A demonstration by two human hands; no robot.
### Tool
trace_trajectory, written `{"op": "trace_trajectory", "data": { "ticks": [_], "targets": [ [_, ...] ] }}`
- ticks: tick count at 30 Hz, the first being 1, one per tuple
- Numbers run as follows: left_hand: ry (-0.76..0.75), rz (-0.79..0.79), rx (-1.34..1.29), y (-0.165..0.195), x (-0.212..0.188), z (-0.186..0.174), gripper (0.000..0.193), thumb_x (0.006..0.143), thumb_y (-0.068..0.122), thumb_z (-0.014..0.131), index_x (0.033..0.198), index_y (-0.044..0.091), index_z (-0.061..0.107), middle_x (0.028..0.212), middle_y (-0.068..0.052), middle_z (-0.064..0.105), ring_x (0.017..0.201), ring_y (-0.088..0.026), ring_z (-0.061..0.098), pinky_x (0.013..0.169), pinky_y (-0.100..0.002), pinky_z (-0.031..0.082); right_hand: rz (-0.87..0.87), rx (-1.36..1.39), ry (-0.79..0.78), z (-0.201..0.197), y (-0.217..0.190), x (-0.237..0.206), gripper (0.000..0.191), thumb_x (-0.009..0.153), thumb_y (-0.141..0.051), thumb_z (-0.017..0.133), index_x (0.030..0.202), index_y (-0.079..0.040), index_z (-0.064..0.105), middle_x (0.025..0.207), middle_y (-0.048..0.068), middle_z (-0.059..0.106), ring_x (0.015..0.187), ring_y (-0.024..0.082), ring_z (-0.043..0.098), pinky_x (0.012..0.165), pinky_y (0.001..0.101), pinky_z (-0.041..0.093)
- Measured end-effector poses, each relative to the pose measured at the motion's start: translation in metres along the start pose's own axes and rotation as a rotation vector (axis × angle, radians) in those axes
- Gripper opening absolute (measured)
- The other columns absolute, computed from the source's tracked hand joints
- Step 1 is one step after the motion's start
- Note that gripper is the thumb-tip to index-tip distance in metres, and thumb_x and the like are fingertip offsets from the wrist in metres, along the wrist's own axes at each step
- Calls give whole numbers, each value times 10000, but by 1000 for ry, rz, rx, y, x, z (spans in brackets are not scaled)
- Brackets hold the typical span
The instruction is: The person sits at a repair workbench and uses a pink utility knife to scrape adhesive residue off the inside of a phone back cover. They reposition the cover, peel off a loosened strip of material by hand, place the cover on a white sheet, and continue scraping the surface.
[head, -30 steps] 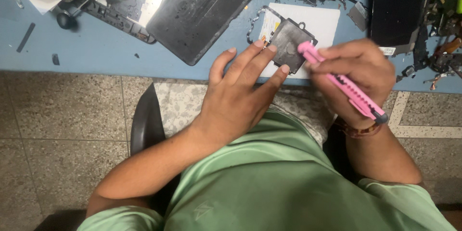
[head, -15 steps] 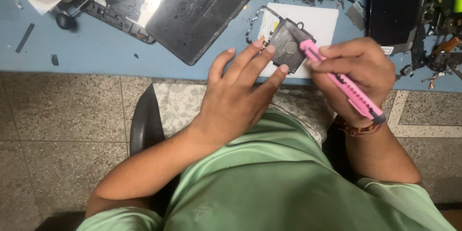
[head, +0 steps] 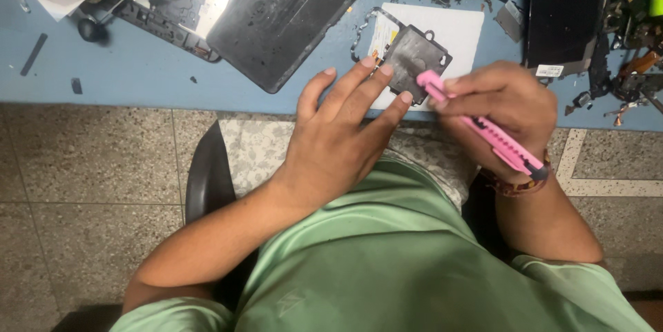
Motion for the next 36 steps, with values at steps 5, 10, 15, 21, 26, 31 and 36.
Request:
{"op": "trace_trajectory", "data": {
  "ticks": [5,10,15,21,26,31,36],
  "targets": [
    [10,3,-10,-1,0,-1,363,1013,171,713,1374,143,690,1517,-117,520,1473,-280,443,1210,-513,304,25,-104,52,-5,-4,1,144,853,18,861,953,15,758,1075,156,691,909,195,699,746,271,566],
    [20,1,-25,-2,-2,-1,344,1028,175,725,1361,104,675,1497,-123,501,1479,-280,450,1227,-506,304,43,110,38,-4,7,1,112,811,-4,783,907,2,726,1020,149,682,891,192,728,782,301,614],
    [53,2,-40,-2,-4,-1,342,1030,169,746,1358,110,668,1458,-135,481,1461,-289,463,1236,-499,304,-61,100,-47,4,2,1,140,882,-1,849,974,-4,743,1092,138,707,915,199,730,771,258,613],
    [61,12,-47,-2,-4,-1,342,1019,165,749,1348,107,675,1435,-135,497,1450,-297,475,1234,-500,307,-30,56,-73,5,-3,5,155,817,11,847,941,-6,755,1041,140,709,866,183,713,750,260,573],
    [39,22,-42,-2,-3,-1,341,1015,167,746,1341,99,673,1398,-133,532,1447,-308,482,1223,-508,310,0,9,-44,2,-4,4,164,824,19,839,966,-13,761,1052,124,712,876,183,703,739,259,561],
    [36,33,-44,-3,-3,-3,365,1005,165,738,1355,88,667,1410,-143,535,1454,-316,473,1214,-521,316,29,-35,20,-2,2,1,151,846,4,827,982,-18,766,1074,121,709,902,190,708,735,265,577],
    [25,27,-21,-3,-3,-1,391,975,175,740,1350,98,665,1402,-143,552,1447,-311,474,1213,-528,318,-39,61,-66,5,0,3,154,867,-28,841,1000,-35,764,1105,106,730,881,164,711,748,238,562]
  ]
}}
Point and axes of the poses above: each hand's wrist, its own x-axis towards the middle knuckle, its own z-axis out of the palm, y = z × x, the point moved 8 cm from there along x, towards the middle knuckle
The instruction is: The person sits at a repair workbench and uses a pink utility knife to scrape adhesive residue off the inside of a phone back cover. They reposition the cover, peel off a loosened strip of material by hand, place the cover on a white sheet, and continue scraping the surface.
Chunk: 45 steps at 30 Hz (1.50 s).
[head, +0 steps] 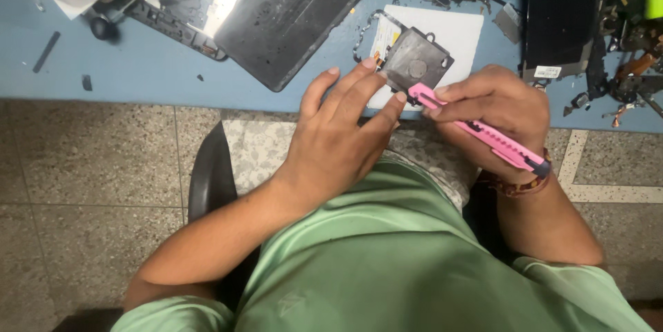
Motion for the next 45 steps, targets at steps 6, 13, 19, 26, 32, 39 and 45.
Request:
{"op": "trace_trajectory", "data": {
  "ticks": [6,13,19,26,32,39,45],
  "targets": [
    [-4,-13,7,1,1,0,385,967,191,741,1335,97,677,1391,-138,564,1429,-309,482,1203,-525,318,112,-69,91,-9,-1,-7,154,873,-10,849,982,-17,740,1053,126,671,925,174,703,810,267,581],
    [9,-27,-27,3,8,-8,349,990,206,754,1311,90,681,1335,-116,582,1386,-300,504,1155,-503,331,188,63,223,-18,13,-22,129,979,-6,807,995,26,683,1073,112,620,916,181,662,861,271,591],
    [16,14,48,1,24,-19,347,1014,188,742,1336,79,671,1436,-150,553,1454,-332,455,1203,-526,319,178,234,292,-20,19,-32,129,1086,-30,741,1059,28,629,1073,98,589,904,176,699,854,280,622],
    [-120,102,-16,-1,42,-19,432,967,243,745,1330,32,645,1510,-198,518,1465,-367,427,1238,-578,273,179,313,362,-25,21,-27,135,1082,-55,710,1079,26,602,1090,101,569,870,187,696,810,299,634],
    [-119,139,68,5,45,-21,428,922,244,749,1292,42,679,1381,-153,612,1368,-322,518,1188,-565,316,185,356,387,-27,24,-26,136,1067,-58,694,1103,22,589,1076,102,560,855,188,690,804,304,635],
    [6,252,123,21,53,-42,266,1026,231,711,1189,23,682,1174,-119,683,1197,-279,630,1130,-519,424,157,416,398,-27,29,-27,118,1088,-37,677,1114,32,585,1109,114,564,851,196,686,790,315,640],
    [78,209,101,20,67,-64,219,1084,160,676,1250,18,658,940,-68,625,926,-268,631,922,-421,471,197,474,500,-30,38,-33,117,1068,-33,658,1132,14,572,1088,111,560,841,185,671,778,318,627]
  ]
}}
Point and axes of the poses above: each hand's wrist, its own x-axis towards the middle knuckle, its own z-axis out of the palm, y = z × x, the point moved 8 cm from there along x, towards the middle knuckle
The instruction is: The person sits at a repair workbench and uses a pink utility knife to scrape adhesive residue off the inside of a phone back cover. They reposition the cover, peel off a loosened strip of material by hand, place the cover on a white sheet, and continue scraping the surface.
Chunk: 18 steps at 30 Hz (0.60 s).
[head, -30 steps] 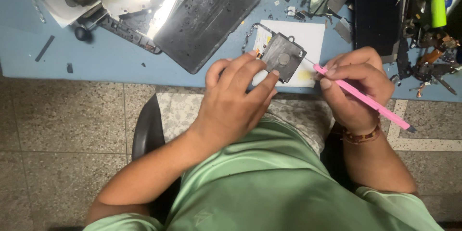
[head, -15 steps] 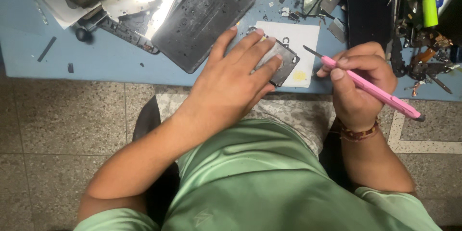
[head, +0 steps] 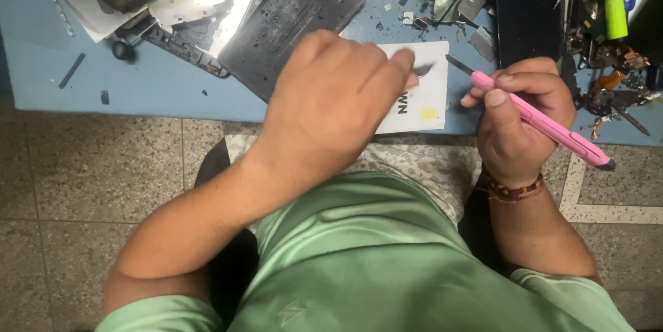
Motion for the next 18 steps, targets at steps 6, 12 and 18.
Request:
{"op": "trace_trajectory", "data": {
  "ticks": [6,12,18],
  "targets": [
    [-40,-209,-184,-12,5,21,253,1077,148,639,1304,42,606,912,-85,672,852,-309,660,786,-440,451,14,25,31,-1,-1,-2,109,1090,-22,660,1146,11,573,1090,106,543,870,180,653,792,322,623],
    [-94,-290,-270,-19,4,38,318,1032,147,643,1319,22,586,1004,-141,695,922,-363,671,807,-472,489,-24,-14,52,3,-4,-3,121,1058,-16,663,1138,3,574,1097,100,527,905,183,661,823,340,639],
    [-147,-293,-137,-14,-3,40,436,955,180,712,1350,24,611,1247,-153,625,1129,-345,604,974,-473,450,-82,-74,8,5,-9,-5,101,1049,-10,698,1104,6,615,1118,73,511,947,180,658,866,346,654]
  ]
}}
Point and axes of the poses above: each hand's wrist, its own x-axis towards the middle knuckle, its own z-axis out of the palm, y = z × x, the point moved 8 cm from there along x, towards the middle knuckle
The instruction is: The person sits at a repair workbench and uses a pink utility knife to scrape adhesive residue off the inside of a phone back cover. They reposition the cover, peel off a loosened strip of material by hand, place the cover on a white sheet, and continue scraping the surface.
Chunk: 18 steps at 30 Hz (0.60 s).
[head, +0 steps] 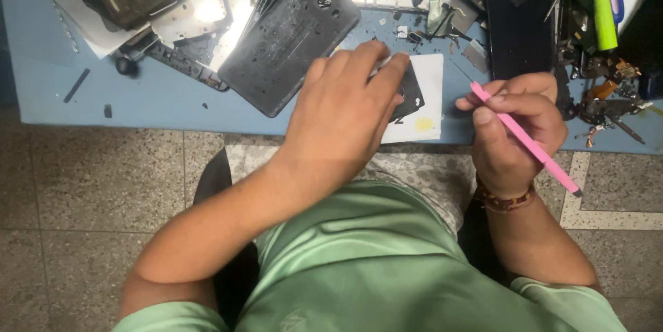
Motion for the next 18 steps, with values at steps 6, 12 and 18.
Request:
{"op": "trace_trajectory", "data": {
  "ticks": [6,12,18],
  "targets": [
    [43,75,113,18,-22,2,486,937,256,746,1333,2,621,1457,-202,529,1389,-385,481,1167,-546,346,-15,-21,-10,2,-1,-1,78,1083,12,714,1093,27,638,1118,75,535,927,173,643,888,343,653],
    [4,77,169,20,-39,17,448,924,266,714,1285,4,663,1454,-196,556,1411,-358,476,1202,-561,312,21,-31,-18,3,0,0,146,1037,36,716,1113,3,595,1126,80,543,989,177,681,923,336,647],
    [-1,121,225,18,-44,27,370,928,131,627,1281,35,680,1461,-160,585,1424,-322,503,1221,-541,326,46,-63,-42,4,0,-1,143,1027,87,720,1016,6,603,1172,76,525,1049,182,683,980,337,643]
  ]
}}
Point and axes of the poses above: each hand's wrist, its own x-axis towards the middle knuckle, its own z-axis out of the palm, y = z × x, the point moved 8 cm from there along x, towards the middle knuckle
